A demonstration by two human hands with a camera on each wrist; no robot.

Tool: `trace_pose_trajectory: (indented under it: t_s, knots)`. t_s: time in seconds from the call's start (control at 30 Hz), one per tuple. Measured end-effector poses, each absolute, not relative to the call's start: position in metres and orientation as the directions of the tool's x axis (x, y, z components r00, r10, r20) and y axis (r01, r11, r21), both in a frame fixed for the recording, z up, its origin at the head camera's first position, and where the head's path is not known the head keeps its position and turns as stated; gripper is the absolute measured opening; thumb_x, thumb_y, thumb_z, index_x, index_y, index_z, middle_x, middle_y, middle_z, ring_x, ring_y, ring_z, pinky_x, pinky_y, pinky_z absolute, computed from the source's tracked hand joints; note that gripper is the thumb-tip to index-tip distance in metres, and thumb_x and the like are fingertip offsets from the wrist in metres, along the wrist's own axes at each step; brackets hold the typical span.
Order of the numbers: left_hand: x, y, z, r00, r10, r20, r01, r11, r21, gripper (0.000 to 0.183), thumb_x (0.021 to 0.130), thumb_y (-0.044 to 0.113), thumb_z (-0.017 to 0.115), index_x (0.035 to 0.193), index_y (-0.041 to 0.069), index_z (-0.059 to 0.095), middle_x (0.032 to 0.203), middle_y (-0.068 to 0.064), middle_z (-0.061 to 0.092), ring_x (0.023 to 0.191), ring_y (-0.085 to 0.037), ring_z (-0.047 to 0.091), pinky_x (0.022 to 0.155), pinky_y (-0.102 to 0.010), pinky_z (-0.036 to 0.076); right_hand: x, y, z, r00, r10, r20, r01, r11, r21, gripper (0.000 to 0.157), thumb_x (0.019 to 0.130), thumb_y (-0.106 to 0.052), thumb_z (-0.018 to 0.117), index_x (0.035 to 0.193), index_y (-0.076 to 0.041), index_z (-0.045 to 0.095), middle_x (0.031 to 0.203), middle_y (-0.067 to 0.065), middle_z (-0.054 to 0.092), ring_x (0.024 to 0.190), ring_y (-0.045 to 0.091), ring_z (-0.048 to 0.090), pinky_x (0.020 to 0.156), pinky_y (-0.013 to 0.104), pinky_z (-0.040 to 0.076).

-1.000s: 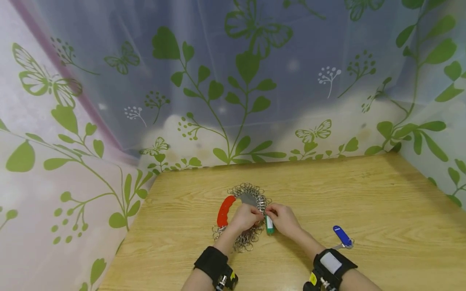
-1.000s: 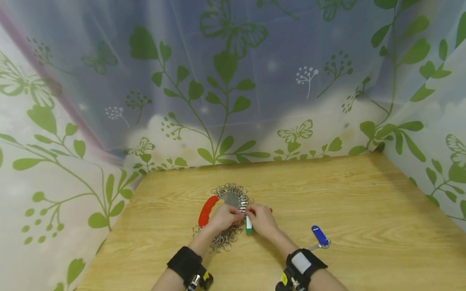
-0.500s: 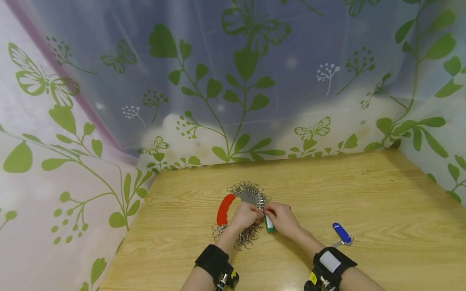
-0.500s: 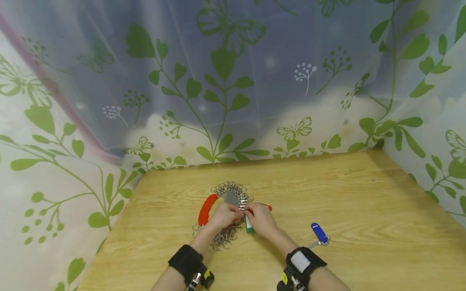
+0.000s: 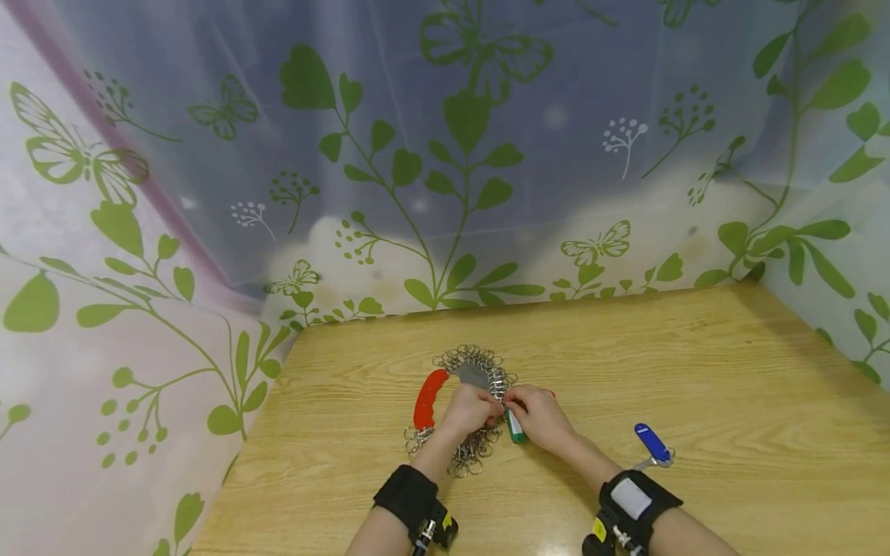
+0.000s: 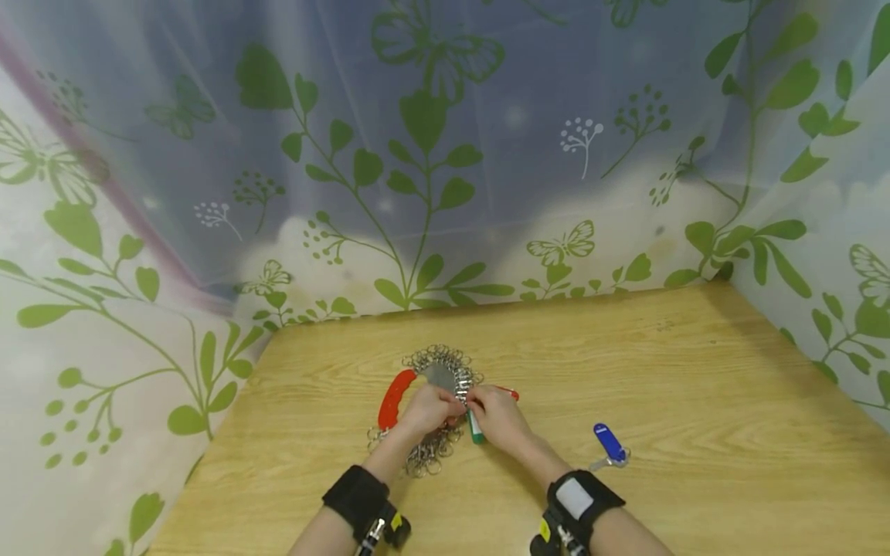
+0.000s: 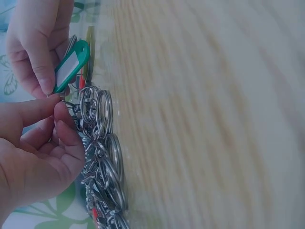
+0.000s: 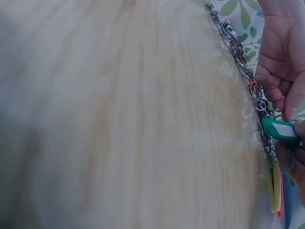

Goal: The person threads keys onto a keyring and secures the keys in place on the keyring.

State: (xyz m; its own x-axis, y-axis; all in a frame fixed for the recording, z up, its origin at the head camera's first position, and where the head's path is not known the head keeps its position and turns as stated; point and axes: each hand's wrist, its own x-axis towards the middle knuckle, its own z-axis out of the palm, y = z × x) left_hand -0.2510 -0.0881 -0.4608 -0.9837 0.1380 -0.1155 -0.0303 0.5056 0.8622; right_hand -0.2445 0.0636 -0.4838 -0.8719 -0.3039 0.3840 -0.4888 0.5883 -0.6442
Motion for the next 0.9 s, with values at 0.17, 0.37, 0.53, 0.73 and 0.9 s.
trace_pose_trajectory:
  t_s: [0.17, 0.37, 0.53, 0.73, 0.9]
  knots:
    - [-0.2504, -0.0878, -0.4607, -0.984, 0.134, -0.121, -0.039, 0.494, 0.869, 0.011, 0.084, 0.004, 0.065, 0.079, -0.002, 0.073, 0.063, -0.009, 0.061, 0.059, -0.017, 0.055, 0.054, -0.026, 0.042, -0.2448, 0.0643, -0.4845, -0.86, -0.316, 0.4, -0.508, 0.595, -0.623, 0.008, 0.088, -0.006, 0.062, 0.084, -0.012, 0.066, 0.084, 0.004, 0.063, 0.076, 0.017, 0.06, 0.07, 0.036, 0.045]
    - [-0.2498, -0.0877, -0.4603, -0.983, 0.123, -0.135, -0.059, 0.485, 0.872, 0.011, 0.084, 0.005, 0.065, 0.079, -0.001, 0.073, 0.065, -0.009, 0.062, 0.059, -0.018, 0.056, 0.053, -0.026, 0.042, -0.2449, 0.0652, -0.4856, -0.848, -0.336, 0.411, -0.529, 0.591, -0.608, 0.009, 0.087, -0.004, 0.062, 0.085, -0.012, 0.066, 0.086, 0.003, 0.064, 0.079, 0.019, 0.061, 0.072, 0.037, 0.047]
    - [-0.2498, -0.0873, -0.4611, -0.983, 0.126, -0.134, -0.058, 0.478, 0.876, 0.011, 0.084, 0.003, 0.065, 0.08, -0.002, 0.073, 0.065, -0.007, 0.062, 0.057, -0.016, 0.056, 0.052, -0.026, 0.042, -0.2459, 0.0663, -0.4873, -0.823, -0.364, 0.436, -0.567, 0.584, -0.581, 0.008, 0.087, -0.003, 0.063, 0.086, -0.01, 0.067, 0.086, 0.003, 0.063, 0.079, 0.018, 0.061, 0.067, 0.03, 0.048]
    - [-0.249, -0.087, -0.4594, -0.983, 0.119, -0.142, -0.068, 0.48, 0.875, 0.01, 0.083, 0.003, 0.066, 0.078, -0.003, 0.072, 0.062, -0.006, 0.06, 0.053, -0.015, 0.054, 0.05, -0.025, 0.042, -0.2453, 0.0667, -0.4872, -0.812, -0.368, 0.452, -0.581, 0.579, -0.572, 0.008, 0.086, -0.002, 0.063, 0.087, -0.008, 0.068, 0.087, 0.004, 0.064, 0.081, 0.019, 0.062, 0.069, 0.031, 0.05]
    - [-0.2486, -0.0884, -0.4587, -0.982, 0.124, -0.144, -0.071, 0.466, 0.882, 0.01, 0.083, 0.002, 0.066, 0.079, -0.005, 0.072, 0.065, -0.007, 0.061, 0.055, -0.016, 0.056, 0.053, -0.026, 0.045, -0.2432, 0.0654, -0.4856, -0.822, -0.362, 0.439, -0.567, 0.587, -0.578, 0.007, 0.087, -0.002, 0.062, 0.088, -0.007, 0.068, 0.088, 0.004, 0.063, 0.082, 0.02, 0.061, 0.07, 0.033, 0.05]
